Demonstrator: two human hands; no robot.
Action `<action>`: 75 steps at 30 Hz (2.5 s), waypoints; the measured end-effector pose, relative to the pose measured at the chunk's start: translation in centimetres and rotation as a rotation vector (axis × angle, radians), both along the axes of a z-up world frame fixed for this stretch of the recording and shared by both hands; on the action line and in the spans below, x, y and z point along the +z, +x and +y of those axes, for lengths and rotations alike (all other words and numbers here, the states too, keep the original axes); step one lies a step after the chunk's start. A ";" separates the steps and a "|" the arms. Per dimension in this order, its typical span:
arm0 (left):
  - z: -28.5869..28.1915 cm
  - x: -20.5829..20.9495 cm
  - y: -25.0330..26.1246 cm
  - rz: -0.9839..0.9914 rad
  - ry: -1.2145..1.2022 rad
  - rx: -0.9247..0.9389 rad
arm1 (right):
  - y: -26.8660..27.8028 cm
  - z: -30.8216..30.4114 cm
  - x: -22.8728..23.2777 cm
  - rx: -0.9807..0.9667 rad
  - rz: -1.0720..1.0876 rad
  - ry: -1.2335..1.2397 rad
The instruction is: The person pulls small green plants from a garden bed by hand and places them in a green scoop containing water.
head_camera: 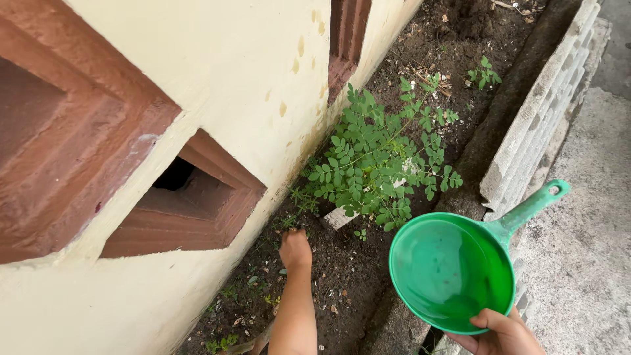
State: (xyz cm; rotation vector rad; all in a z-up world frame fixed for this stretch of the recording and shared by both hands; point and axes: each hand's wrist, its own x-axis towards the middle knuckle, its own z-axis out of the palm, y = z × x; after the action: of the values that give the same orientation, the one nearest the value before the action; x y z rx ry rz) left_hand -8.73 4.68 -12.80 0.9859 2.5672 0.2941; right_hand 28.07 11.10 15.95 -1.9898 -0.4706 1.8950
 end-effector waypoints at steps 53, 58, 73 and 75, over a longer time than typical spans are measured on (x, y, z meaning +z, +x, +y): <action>2.9 -0.3 -5.2 0.066 0.102 -0.012 | 15.4 0.3 -20.2 0.058 0.430 0.181; -0.5 1.0 -4.5 0.188 0.367 0.157 | 13.5 0.5 -18.8 0.085 0.439 0.154; 2.4 1.0 -3.4 0.075 0.158 0.091 | 9.4 0.2 -13.3 -0.017 0.127 -0.026; 2.6 0.3 -3.8 0.082 0.136 0.061 | 8.9 0.2 -12.8 -0.034 0.092 -0.045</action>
State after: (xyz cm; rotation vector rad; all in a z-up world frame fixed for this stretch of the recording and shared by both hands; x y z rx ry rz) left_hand -12.55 7.33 -12.53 0.9873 2.6844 0.4588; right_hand 36.98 11.30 3.12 -1.9156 -0.3692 1.9829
